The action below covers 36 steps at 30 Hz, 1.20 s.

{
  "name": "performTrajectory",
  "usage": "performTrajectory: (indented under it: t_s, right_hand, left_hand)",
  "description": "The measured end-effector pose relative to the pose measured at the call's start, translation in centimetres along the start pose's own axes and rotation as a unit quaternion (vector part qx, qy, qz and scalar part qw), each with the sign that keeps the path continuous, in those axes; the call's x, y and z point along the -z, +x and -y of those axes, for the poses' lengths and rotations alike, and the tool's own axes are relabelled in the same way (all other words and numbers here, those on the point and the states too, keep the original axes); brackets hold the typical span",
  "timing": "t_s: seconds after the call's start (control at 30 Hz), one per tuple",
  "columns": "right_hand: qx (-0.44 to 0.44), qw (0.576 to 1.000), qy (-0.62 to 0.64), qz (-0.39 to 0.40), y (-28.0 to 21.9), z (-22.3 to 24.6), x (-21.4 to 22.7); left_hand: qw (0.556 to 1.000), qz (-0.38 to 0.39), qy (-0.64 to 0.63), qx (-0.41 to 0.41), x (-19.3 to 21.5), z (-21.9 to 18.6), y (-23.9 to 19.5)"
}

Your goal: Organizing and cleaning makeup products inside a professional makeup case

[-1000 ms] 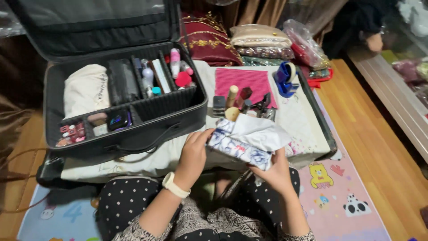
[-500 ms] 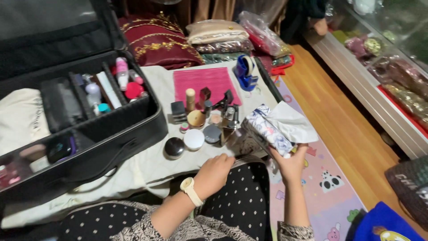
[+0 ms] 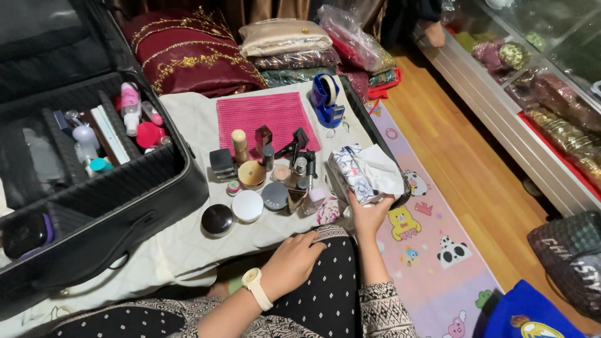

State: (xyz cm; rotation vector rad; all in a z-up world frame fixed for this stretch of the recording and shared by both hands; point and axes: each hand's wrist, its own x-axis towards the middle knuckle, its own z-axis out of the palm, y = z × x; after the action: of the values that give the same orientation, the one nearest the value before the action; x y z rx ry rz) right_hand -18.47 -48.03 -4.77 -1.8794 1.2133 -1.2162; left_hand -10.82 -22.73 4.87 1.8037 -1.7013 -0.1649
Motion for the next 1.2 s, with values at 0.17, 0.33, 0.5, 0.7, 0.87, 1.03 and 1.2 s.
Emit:
performTrajectory:
  t_s: [0.17, 0.33, 0.5, 0.7, 0.87, 1.03, 1.2]
  right_hand:
    - [0.009, 1.0, 0.007, -0.023, -0.2, 0.5, -1.3]
    - [-0.036, 0.998, -0.049, -0.021, -0.4, 0.0, -2.1]
    - [-0.055, 0.996, -0.065, 0.013, -0.8, -0.4, -2.4]
    - [-0.041, 0.994, -0.081, 0.057, -1.3, -0.9, -1.7]
    - [-0.005, 0.998, -0.041, 0.05, -2.3, 0.5, 0.4]
    - [0.009, 0.997, 0.078, -0.028, -3.3, 2.1, 2.4]
    - [-0.044, 0.964, 0.249, -0.079, -4.1, 4.0, 4.0]
  left_hand:
    - [1.0, 0.01, -0.022, 0.002, 0.0, 0.0, -0.1]
    - [0.999, 0.011, -0.046, 0.011, -0.2, 0.1, 0.7]
    - [0.998, -0.015, -0.061, 0.002, 0.4, -0.7, 2.6]
    - [0.997, 0.003, -0.08, 0.007, -0.6, -0.1, 3.9]
    - [0.994, 0.044, -0.098, 0.01, -0.6, 0.1, 5.1]
    - [0.987, 0.065, -0.143, 0.031, -1.8, 0.7, 6.3]
    - [0.969, -0.003, -0.247, -0.002, -3.5, 1.3, 7.5]
